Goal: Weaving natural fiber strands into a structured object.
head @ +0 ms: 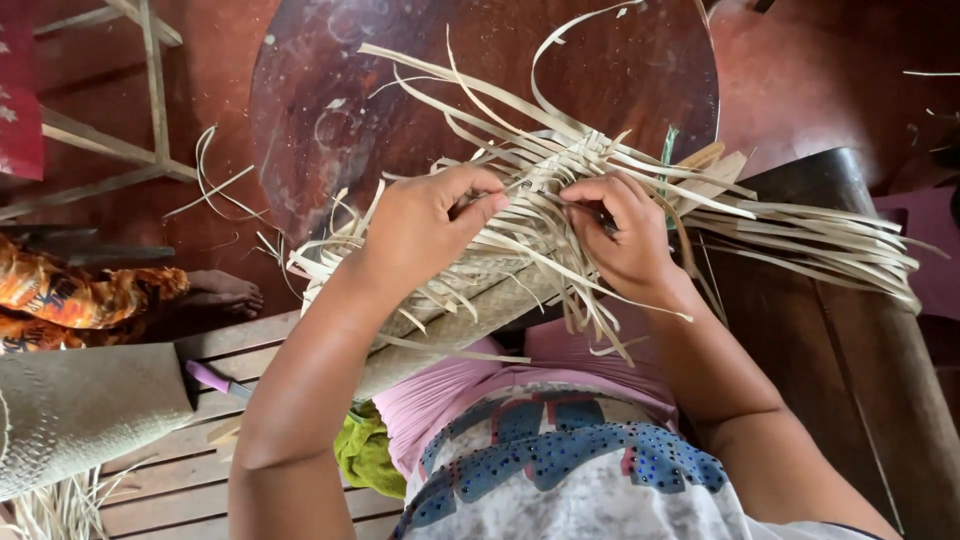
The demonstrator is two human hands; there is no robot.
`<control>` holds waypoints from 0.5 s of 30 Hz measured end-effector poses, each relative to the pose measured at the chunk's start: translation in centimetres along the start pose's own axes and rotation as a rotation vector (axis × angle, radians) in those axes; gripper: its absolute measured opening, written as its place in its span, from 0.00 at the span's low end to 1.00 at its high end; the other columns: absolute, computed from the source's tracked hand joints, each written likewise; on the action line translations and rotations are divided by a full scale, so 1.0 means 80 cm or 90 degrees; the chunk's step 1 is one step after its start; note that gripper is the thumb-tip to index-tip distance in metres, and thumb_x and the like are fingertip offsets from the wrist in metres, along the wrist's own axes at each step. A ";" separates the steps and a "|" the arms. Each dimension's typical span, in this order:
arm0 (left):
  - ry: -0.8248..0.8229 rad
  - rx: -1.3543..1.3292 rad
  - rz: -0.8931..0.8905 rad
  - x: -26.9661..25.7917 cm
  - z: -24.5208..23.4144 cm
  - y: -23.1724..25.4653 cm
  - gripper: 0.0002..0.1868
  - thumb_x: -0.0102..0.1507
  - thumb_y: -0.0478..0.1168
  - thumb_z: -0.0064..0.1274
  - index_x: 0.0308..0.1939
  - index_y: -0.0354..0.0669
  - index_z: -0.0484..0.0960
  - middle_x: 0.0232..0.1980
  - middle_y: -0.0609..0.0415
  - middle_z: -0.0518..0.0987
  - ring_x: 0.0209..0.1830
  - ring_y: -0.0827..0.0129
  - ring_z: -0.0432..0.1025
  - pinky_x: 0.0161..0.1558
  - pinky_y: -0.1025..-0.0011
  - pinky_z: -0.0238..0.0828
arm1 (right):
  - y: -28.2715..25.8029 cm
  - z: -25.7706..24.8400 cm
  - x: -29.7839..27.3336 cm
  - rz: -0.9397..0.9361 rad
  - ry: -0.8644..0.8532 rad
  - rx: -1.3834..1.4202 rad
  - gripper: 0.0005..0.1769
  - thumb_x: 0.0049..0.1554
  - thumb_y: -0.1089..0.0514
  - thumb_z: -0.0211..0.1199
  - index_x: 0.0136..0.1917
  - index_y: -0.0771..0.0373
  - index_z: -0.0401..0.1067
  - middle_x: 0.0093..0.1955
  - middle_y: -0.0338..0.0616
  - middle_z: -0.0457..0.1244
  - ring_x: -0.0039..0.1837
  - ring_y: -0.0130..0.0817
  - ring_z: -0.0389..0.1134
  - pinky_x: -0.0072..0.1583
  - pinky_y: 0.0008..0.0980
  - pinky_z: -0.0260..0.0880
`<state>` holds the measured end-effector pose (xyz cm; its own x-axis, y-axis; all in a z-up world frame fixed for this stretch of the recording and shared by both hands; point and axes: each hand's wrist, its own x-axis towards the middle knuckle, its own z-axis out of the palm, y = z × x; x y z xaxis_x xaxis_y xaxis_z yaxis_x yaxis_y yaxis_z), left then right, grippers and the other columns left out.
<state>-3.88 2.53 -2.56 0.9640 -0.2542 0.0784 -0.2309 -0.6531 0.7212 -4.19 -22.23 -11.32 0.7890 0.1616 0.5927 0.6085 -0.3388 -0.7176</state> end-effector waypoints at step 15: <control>-0.001 0.095 -0.064 0.018 0.014 -0.023 0.06 0.58 0.52 0.53 0.30 0.61 0.77 0.13 0.65 0.69 0.21 0.64 0.73 0.34 0.65 0.73 | 0.006 0.005 -0.002 -0.022 -0.011 0.010 0.12 0.60 0.74 0.67 0.56 0.65 0.77 0.45 0.51 0.66 0.44 0.46 0.70 0.47 0.37 0.70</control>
<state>-2.20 2.53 -4.54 0.9828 -0.1843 0.0098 -0.1512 -0.7737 0.6153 -4.00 -22.04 -11.94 0.7690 0.1890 0.6107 0.6363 -0.3189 -0.7025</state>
